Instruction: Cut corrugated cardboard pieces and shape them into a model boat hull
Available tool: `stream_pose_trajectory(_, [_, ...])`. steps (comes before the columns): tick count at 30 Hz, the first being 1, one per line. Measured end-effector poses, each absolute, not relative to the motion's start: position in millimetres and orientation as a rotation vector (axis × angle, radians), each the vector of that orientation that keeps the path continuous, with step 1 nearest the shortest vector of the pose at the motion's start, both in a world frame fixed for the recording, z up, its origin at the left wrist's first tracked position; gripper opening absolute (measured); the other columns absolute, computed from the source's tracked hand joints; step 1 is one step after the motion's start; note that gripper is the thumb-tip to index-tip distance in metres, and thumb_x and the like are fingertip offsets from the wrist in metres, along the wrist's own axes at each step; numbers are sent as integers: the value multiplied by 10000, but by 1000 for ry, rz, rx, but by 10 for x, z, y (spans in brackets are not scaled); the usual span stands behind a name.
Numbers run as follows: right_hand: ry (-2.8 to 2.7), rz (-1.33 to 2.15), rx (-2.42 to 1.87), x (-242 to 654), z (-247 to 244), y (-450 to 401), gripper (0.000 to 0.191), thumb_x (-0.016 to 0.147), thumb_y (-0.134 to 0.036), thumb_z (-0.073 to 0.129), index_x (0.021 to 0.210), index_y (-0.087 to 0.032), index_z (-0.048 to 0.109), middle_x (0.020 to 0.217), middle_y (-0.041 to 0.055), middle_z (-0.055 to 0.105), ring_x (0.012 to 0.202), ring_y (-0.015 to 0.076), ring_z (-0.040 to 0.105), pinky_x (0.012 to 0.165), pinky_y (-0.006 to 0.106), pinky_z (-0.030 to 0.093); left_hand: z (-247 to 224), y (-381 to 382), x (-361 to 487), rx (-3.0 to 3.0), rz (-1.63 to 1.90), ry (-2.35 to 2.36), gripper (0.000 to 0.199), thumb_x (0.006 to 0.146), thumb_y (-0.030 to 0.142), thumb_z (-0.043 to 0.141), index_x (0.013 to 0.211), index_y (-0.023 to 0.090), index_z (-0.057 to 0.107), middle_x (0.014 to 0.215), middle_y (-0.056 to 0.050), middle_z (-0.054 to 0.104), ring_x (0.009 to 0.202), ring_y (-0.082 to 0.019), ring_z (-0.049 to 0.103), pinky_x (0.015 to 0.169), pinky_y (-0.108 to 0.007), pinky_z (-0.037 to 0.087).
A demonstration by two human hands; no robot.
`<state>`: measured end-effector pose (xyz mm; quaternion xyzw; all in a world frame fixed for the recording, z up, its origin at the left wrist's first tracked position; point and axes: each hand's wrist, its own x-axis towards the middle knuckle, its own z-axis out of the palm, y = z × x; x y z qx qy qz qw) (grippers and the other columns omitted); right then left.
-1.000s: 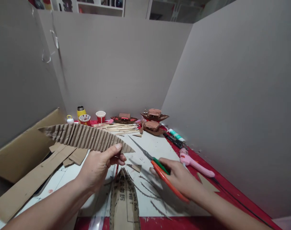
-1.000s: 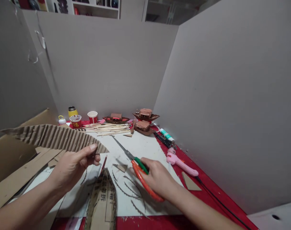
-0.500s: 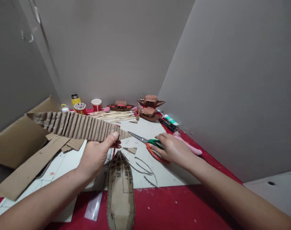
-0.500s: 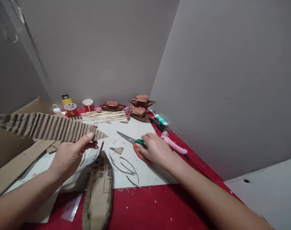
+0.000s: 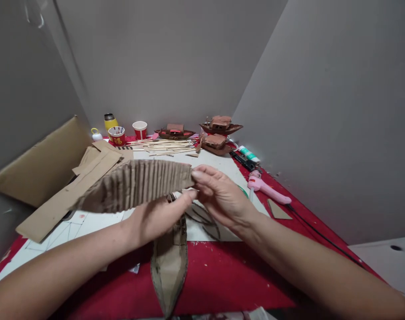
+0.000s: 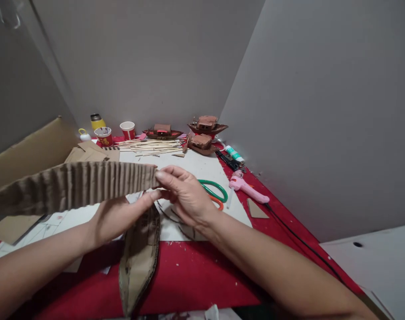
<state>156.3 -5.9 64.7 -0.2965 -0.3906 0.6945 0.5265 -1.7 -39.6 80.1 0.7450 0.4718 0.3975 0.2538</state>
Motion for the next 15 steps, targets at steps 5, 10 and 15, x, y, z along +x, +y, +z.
stream_pose_trajectory(5, [-1049, 1489, -781, 1841, 723, 205, 267, 581, -304, 856, 674, -187, 635, 582, -51, 597, 459, 82, 524, 427, 192, 483, 778, -398, -373, 1794, 991, 1201, 434, 750, 224, 657, 1181, 241, 616, 1108, -49, 695, 1109, -276, 607, 977, -410, 469])
stream_pose_trajectory(10, [-1437, 1636, -895, 1876, 625, 294, 260, 636, -325, 830, 666, -163, 630, 556, -34, 586, 471, 84, 526, 454, 201, 465, 606, -393, -644, 1375, 972, 1308, 353, 772, 292, 666, 1096, 166, 606, 927, -65, 695, 878, -208, 653, 830, -351, 511])
stream_pose_trajectory(15, [-1833, 1717, -973, 1662, 515, 212, 241, 714, -347, 756, 779, -157, 624, 616, -27, 591, 520, 92, 502, 488, 214, 415, 373, -430, -627, 1299, 853, 1313, 356, 772, 350, 671, 1064, 156, 610, 836, -42, 673, 688, -151, 598, 660, -288, 469])
